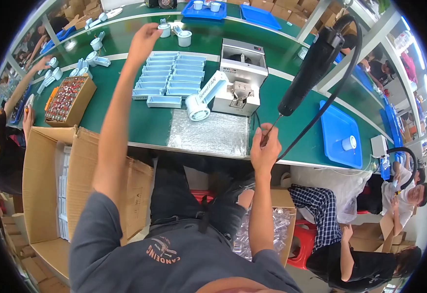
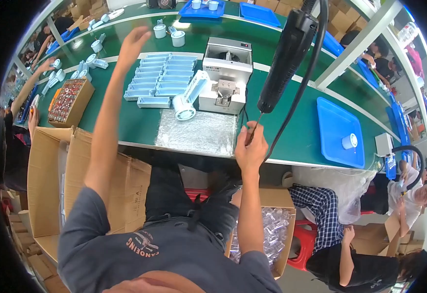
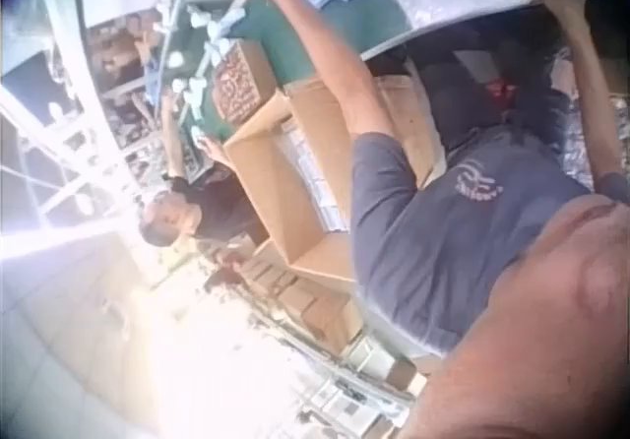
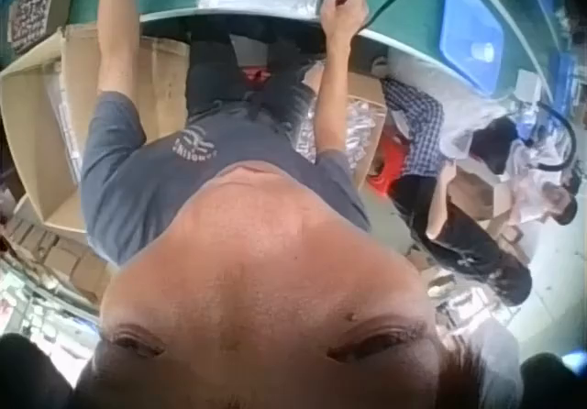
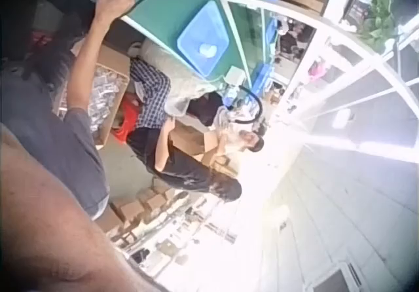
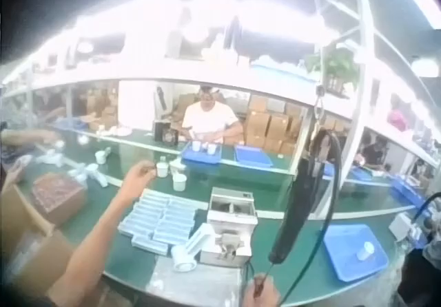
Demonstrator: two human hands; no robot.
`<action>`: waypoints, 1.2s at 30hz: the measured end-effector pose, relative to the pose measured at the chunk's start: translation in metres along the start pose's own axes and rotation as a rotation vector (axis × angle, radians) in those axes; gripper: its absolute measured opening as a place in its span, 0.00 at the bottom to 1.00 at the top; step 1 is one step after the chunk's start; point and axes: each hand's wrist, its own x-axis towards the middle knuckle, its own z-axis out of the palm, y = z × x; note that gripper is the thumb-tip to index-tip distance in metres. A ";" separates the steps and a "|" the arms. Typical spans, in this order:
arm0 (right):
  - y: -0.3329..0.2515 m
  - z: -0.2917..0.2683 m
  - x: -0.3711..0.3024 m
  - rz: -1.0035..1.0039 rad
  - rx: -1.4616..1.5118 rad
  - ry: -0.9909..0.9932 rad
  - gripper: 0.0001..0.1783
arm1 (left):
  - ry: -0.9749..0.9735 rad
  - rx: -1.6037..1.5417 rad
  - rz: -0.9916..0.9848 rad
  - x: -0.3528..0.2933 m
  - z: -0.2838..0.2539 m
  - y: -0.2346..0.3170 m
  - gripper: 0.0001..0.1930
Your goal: The person assembles electronic components by driving screws into a plastic housing with an electric screwdriver.
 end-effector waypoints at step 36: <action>0.248 -0.273 0.155 0.671 -1.147 0.086 0.19 | 0.067 0.367 0.023 -0.233 -0.028 0.072 0.06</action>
